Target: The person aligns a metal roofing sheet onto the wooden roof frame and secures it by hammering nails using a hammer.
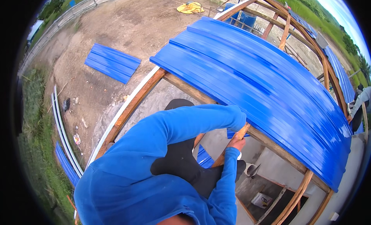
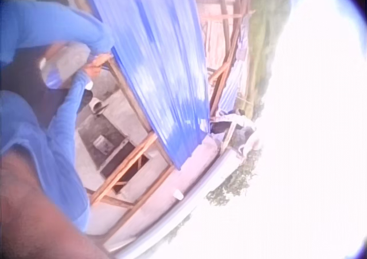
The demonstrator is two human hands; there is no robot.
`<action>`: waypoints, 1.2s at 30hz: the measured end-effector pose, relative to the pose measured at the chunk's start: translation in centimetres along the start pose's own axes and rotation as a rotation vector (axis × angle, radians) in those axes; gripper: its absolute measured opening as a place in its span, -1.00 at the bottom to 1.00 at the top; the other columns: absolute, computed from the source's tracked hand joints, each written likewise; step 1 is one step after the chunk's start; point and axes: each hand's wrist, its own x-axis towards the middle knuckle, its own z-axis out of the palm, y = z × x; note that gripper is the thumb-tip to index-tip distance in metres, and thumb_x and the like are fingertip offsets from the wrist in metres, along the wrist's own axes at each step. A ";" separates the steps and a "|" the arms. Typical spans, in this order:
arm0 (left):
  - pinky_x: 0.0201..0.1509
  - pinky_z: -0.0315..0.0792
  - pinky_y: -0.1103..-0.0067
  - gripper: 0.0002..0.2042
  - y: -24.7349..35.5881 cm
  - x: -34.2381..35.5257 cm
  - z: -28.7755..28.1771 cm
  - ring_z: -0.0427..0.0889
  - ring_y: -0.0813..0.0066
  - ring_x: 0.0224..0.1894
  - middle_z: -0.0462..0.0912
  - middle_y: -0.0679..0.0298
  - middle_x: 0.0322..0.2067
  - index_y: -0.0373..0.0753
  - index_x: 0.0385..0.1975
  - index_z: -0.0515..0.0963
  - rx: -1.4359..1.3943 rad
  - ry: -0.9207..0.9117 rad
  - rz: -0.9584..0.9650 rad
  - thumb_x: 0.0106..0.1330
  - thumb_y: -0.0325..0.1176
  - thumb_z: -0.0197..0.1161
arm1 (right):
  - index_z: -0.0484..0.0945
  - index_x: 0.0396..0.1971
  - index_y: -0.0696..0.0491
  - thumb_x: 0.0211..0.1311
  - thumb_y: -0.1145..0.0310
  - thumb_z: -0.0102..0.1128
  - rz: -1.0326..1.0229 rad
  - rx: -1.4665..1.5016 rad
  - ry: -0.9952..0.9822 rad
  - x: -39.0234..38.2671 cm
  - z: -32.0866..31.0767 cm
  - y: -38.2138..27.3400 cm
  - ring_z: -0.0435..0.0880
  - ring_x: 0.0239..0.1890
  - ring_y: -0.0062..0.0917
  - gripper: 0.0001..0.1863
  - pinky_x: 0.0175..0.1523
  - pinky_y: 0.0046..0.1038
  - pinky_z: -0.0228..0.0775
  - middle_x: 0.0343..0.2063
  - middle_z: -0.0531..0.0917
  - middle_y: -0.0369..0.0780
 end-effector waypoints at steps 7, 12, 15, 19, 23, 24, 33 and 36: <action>-0.25 0.52 0.33 -0.74 0.0 -0.3 -0.8 0.66 0.30 -0.19 0.68 0.27 -0.24 -0.10 -0.30 0.68 -0.046 0.003 -0.020 0.06 -0.15 0.27 | 0.26 0.02 0.28 0.28 0.07 0.03 0.064 -0.028 -0.046 0.2 0.0 0.2 0.41 -0.03 0.06 -0.44 0.07 -0.11 0.25 -0.08 0.41 0.17; -0.27 0.52 0.31 -0.75 0.0 -0.3 -0.5 0.66 0.27 -0.19 0.68 0.26 -0.24 -0.09 -0.31 0.68 -0.005 0.025 0.027 0.06 -0.15 0.27 | 0.28 0.02 0.26 0.28 0.07 0.03 0.012 -0.039 -0.008 0.3 0.6 1.3 0.41 -0.02 0.06 -0.45 0.08 -0.11 0.25 -0.08 0.42 0.16; -0.26 0.52 0.31 -0.76 0.0 0.0 -0.4 0.66 0.27 -0.19 0.67 0.24 -0.24 -0.09 -0.31 0.68 -0.014 0.010 0.004 0.08 -0.15 0.26 | 0.28 0.01 0.26 0.27 0.07 0.04 -0.021 -0.068 0.013 0.2 0.7 1.3 0.40 -0.02 0.06 -0.45 0.08 -0.12 0.25 -0.09 0.42 0.17; -0.26 0.53 0.31 -0.75 0.1 -0.4 -0.7 0.66 0.27 -0.19 0.67 0.24 -0.23 -0.10 -0.29 0.67 -0.010 0.022 0.009 0.09 -0.16 0.26 | 0.28 0.00 0.26 0.26 0.08 0.06 0.017 -0.044 0.001 0.0 0.3 0.7 0.41 -0.01 0.05 -0.45 0.09 -0.12 0.24 -0.07 0.42 0.17; -0.25 0.53 0.33 -0.75 -0.1 -0.7 -0.8 0.65 0.27 -0.17 0.66 0.23 -0.20 -0.10 -0.26 0.66 -0.040 0.009 -0.004 0.10 -0.18 0.24 | 0.28 -0.01 0.26 0.27 0.10 0.05 0.020 -0.055 0.004 0.0 0.3 0.6 0.41 -0.03 0.05 -0.47 0.07 -0.11 0.24 -0.10 0.43 0.16; -0.25 0.53 0.34 -0.75 -0.2 -0.7 -0.7 0.65 0.28 -0.16 0.66 0.23 -0.19 -0.10 -0.25 0.66 -0.045 0.029 0.006 0.10 -0.19 0.24 | 0.28 -0.04 0.26 0.27 0.12 0.05 -0.019 -0.042 0.036 -0.1 0.4 0.6 0.41 -0.06 0.06 -0.51 0.04 -0.10 0.25 -0.13 0.43 0.16; -0.24 0.53 0.34 -0.74 0.1 -0.7 -1.2 0.64 0.26 -0.14 0.62 0.19 -0.16 -0.10 -0.23 0.64 -0.012 -0.046 -0.013 0.10 -0.19 0.24 | 0.27 0.00 0.26 0.26 0.14 0.05 -0.023 -0.046 0.020 0.0 0.4 1.1 0.40 -0.03 0.06 -0.49 0.07 -0.11 0.24 -0.10 0.42 0.17; -0.23 0.53 0.33 -0.73 -0.2 -0.4 -0.2 0.63 0.25 -0.12 0.61 0.18 -0.14 -0.09 -0.21 0.64 0.059 0.024 0.012 0.11 -0.19 0.24 | 0.27 0.02 0.27 0.25 0.15 0.06 0.005 -0.016 0.014 0.0 0.4 0.5 0.40 -0.02 0.06 -0.48 0.07 -0.11 0.24 -0.08 0.42 0.17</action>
